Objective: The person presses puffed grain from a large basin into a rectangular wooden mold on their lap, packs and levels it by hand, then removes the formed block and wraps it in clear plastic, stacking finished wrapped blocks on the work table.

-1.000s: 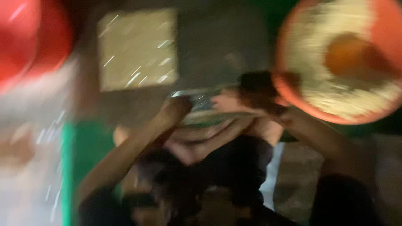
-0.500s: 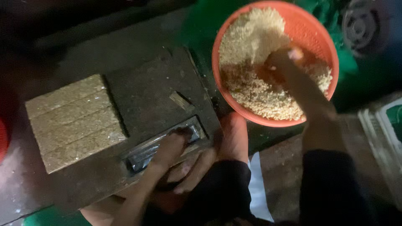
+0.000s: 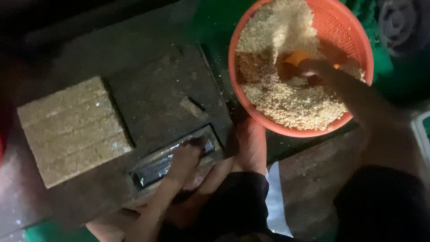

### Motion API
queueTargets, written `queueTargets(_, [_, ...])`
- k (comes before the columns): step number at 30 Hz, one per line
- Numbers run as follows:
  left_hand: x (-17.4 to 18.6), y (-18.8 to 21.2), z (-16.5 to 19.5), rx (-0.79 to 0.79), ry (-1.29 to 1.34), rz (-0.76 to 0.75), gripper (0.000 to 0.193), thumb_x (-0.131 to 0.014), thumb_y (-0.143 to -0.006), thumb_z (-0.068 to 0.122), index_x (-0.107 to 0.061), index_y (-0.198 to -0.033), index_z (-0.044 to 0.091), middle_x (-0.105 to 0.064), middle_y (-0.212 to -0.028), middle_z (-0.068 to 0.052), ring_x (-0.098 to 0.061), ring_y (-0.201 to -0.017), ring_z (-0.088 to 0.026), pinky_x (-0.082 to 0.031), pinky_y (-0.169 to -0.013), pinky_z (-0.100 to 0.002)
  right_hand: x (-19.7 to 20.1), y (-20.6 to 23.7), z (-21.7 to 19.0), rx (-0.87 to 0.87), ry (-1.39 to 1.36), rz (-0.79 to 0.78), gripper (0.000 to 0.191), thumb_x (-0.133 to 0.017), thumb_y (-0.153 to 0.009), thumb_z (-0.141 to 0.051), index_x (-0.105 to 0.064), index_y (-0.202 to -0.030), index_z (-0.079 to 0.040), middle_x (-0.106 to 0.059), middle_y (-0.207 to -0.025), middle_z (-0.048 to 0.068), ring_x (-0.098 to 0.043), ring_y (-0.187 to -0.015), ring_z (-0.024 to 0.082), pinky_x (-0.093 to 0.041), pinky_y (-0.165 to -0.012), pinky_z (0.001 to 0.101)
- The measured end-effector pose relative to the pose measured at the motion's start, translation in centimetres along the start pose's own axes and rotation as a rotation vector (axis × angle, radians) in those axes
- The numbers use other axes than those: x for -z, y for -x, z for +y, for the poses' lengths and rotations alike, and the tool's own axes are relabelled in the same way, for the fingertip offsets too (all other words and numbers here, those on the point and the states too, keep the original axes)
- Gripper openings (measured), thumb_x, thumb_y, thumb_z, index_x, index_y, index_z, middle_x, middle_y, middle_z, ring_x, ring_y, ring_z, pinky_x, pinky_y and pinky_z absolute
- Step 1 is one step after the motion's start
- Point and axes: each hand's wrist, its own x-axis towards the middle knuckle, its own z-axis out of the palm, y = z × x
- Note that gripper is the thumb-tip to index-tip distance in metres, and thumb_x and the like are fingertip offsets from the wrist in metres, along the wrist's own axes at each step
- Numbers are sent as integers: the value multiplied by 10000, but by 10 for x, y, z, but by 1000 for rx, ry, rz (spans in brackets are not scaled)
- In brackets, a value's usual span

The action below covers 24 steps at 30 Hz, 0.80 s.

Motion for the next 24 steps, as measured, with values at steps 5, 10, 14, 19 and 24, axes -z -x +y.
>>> queueTargets(5, [26, 7, 10, 74, 134, 43, 353, -638, -973, 189, -676, -1318, 125, -738, -1021, -210, -708, -955, -398, -564, -841, -487, 43, 28, 36, 284, -926, -368, 328, -443, -1161, -216, -620, -1110, 55, -674, -942, 172, -648, -773, 318, -525, -632, 472])
queueTargets(10, [41, 54, 8, 13, 201, 185, 475, -705, -859, 299, -651, -1255, 43, -703, -1182, -198, -678, -1026, -387, -556, -832, -459, 45, 39, 68, 472, -1535, -862, 340, -424, -1185, -210, -610, -1124, 68, -668, -942, 171, -642, -762, 315, -522, -618, 470])
queueTargets(14, [29, 79, 2, 49, -44, 109, 524, -636, -793, 90, -659, -1317, 103, -661, -1193, -149, -652, -1152, -328, -572, -839, -419, 45, 49, 88, 505, -1673, -1073, 351, -409, -1205, -206, -602, -1136, 78, -663, -942, 170, -637, -754, 313, -519, -607, 469])
queueTargets(19, [10, 90, -13, 93, 20, 173, 417, -624, -902, 111, -631, -1318, 73, -664, -1183, -150, -659, -1075, -312, -564, -889, -428, 63, 67, 89, 356, -1705, -1268, 354, -425, -1203, -287, -606, -1177, 16, -634, -882, 114, -603, -664, 239, -492, -561, 399])
queueTargets(24, [-9, 94, -28, 92, -21, 323, 398, -614, -931, 81, -603, -1328, 53, -677, -1237, -165, -650, -1144, -306, -567, -888, -422, 42, 65, 50, 174, -1671, -1190, 372, -451, -1143, -379, -618, -1164, -48, -629, -832, 43, -601, -625, 144, -492, -549, 290])
